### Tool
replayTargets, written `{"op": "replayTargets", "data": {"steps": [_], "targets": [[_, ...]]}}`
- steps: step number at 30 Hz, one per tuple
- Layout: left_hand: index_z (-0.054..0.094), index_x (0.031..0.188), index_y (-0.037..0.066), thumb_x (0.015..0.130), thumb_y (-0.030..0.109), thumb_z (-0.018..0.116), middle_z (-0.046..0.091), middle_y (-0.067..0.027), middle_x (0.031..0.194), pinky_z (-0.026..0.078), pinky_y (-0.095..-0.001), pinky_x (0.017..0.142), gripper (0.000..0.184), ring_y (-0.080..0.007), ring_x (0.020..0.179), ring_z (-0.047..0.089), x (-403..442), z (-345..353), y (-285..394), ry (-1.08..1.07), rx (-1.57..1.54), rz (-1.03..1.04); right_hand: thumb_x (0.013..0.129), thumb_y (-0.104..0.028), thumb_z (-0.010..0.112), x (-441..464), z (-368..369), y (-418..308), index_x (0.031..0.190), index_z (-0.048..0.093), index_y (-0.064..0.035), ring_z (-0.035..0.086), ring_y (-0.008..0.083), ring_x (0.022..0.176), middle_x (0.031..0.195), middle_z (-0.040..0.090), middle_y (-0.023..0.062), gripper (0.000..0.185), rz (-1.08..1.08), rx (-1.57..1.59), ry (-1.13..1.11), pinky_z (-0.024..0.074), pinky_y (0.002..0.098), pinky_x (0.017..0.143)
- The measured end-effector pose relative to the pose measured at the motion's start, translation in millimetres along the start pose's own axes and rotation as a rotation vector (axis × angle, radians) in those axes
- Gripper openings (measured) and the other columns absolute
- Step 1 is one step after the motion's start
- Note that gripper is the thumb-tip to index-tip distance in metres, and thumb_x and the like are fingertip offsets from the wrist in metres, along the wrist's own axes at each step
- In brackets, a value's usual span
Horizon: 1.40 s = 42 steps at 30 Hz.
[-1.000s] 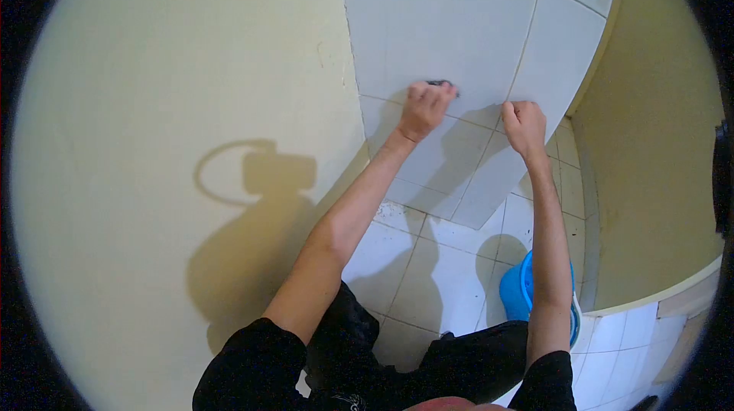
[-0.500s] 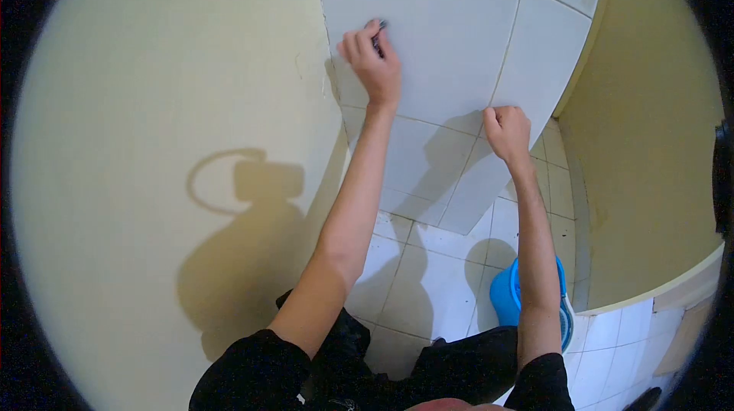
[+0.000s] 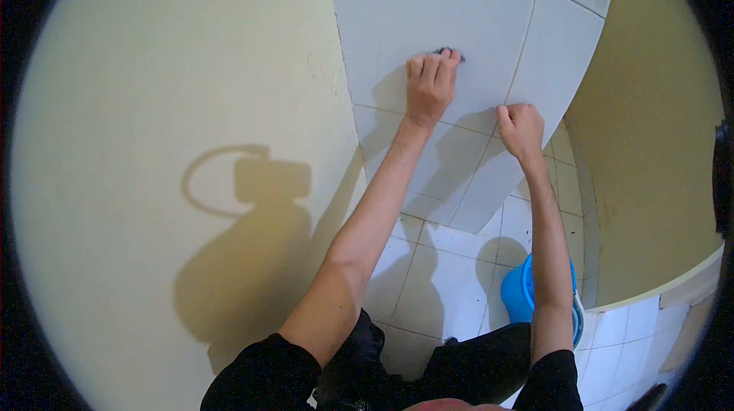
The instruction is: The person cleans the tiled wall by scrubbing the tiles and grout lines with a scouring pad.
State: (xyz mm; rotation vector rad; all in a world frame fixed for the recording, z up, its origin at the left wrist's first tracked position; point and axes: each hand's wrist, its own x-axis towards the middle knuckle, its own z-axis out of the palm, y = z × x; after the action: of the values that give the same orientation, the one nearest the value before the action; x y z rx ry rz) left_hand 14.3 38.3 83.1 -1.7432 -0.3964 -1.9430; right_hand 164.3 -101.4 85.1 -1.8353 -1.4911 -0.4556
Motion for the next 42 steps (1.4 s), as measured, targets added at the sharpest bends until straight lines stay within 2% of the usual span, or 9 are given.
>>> {"op": "replayTargets", "data": {"steps": [7,11,14,20,26,29,32,36,42], "targets": [[0.061,0.094,0.008,0.086,0.001,0.069,0.063,-0.0045,0.09,0.04,-0.0388,0.076,0.014,-0.0242,0.081,0.055,12.1,-15.5,-17.8,0.106,-0.032,-0.28,0.086,-0.035,0.055,-2.3,-1.7,3.5,0.059,0.061,0.0028,0.058,0.043,0.058,0.058,0.056,0.0237,0.047,-0.019,0.013,-0.016,0.0445,0.0515,0.057],[0.064,0.096,0.009,0.084,0.003,0.072,0.064,-0.0039,0.091,0.041,-0.0386,0.074,0.015,-0.0223,0.084,0.054,-24.6,-12.6,-17.3,0.119,-0.014,-0.245,0.085,-0.034,0.055,-2.9,2.5,6.9,0.059,0.061,0.0028,0.059,0.0426,0.059,0.058,0.056,0.0238,0.046,-0.028,0.002,0.004,0.045,0.0513,0.058],[0.066,0.096,0.01,0.084,0.005,0.073,0.062,-0.0033,0.09,0.042,-0.0388,0.074,0.015,-0.0215,0.083,0.054,-33.0,-15.9,-6.1,0.047,-0.02,-0.031,0.085,-0.034,0.055,-1.5,-3.1,0.3,0.059,0.061,0.003,0.059,0.0426,0.059,0.058,0.057,0.0239,0.046,0.03,0.018,-0.06,0.0453,0.0514,0.058],[0.065,0.096,0.01,0.084,0.005,0.072,0.06,-0.003,0.089,0.042,-0.039,0.076,0.015,-0.0207,0.081,0.054,-2.1,-5.3,-7.4,-0.037,0.008,0.028,0.086,-0.034,0.054,-0.9,2.4,5.1,0.059,0.06,0.0034,0.058,0.0426,0.055,0.057,0.055,0.0242,0.047,-0.048,-0.008,0.023,0.0451,0.051,0.056],[0.061,0.096,0.008,0.084,0.001,0.071,0.062,-0.0031,0.088,0.04,-0.0366,0.075,0.017,-0.0217,0.081,0.054,6.6,-24.3,-33.3,0.111,0.046,-0.255,0.087,-0.036,0.053,-1.9,-4.7,-1.2,0.059,0.061,0.0026,0.059,0.0426,0.057,0.056,0.055,0.0237,0.048,-0.006,0.02,-0.043,0.0448,0.0515,0.057],[0.062,0.093,0.008,0.083,0.002,0.073,0.062,-0.0024,0.087,0.041,-0.0378,0.076,0.016,-0.0212,0.081,0.055,-20.6,-23.5,-33.7,0.086,0.039,-0.204,0.087,-0.036,0.053,-2.0,-0.6,3.9,0.059,0.062,0.0026,0.058,0.0425,0.057,0.057,0.056,0.0236,0.049,-0.023,0.004,-0.045,0.0446,0.0513,0.057],[0.067,0.104,0.01,0.082,0.004,0.073,0.064,-0.0033,0.094,0.042,-0.039,0.079,0.023,-0.0238,0.087,0.056,-40.3,-22.2,-22.8,-0.03,0.003,0.002,0.087,-0.037,0.054,-2.2,3.3,5.8,0.059,0.061,0.0028,0.058,0.0424,0.056,0.058,0.056,0.0237,0.049,-0.06,0.006,0.008,0.0445,0.0513,0.057],[0.067,0.101,0.012,0.081,0.006,0.076,0.063,-0.002,0.092,0.044,-0.0345,0.074,0.023,-0.0224,0.082,0.055,-29.9,-18.0,-3.4,-0.102,-0.028,0.169,0.087,-0.036,0.055,-1.7,0.7,1.3,0.059,0.062,0.0028,0.058,0.0423,0.057,0.059,0.057,0.024,0.048,-0.021,-0.002,-0.018,0.0444,0.0518,0.057],[0.061,0.089,0.012,0.082,0.007,0.076,0.057,-0.0012,0.085,0.044,-0.0357,0.073,0.018,-0.0214,0.08,0.052,-2.9,-7.2,-7.3,0.005,-0.06,-0.013,0.087,-0.035,0.055,-2.0,-2.5,2.8,0.06,0.062,0.002,0.059,0.0431,0.059,0.06,0.057,0.0247,0.047,-0.02,0.008,-0.043,0.0445,0.052,0.057]]}}
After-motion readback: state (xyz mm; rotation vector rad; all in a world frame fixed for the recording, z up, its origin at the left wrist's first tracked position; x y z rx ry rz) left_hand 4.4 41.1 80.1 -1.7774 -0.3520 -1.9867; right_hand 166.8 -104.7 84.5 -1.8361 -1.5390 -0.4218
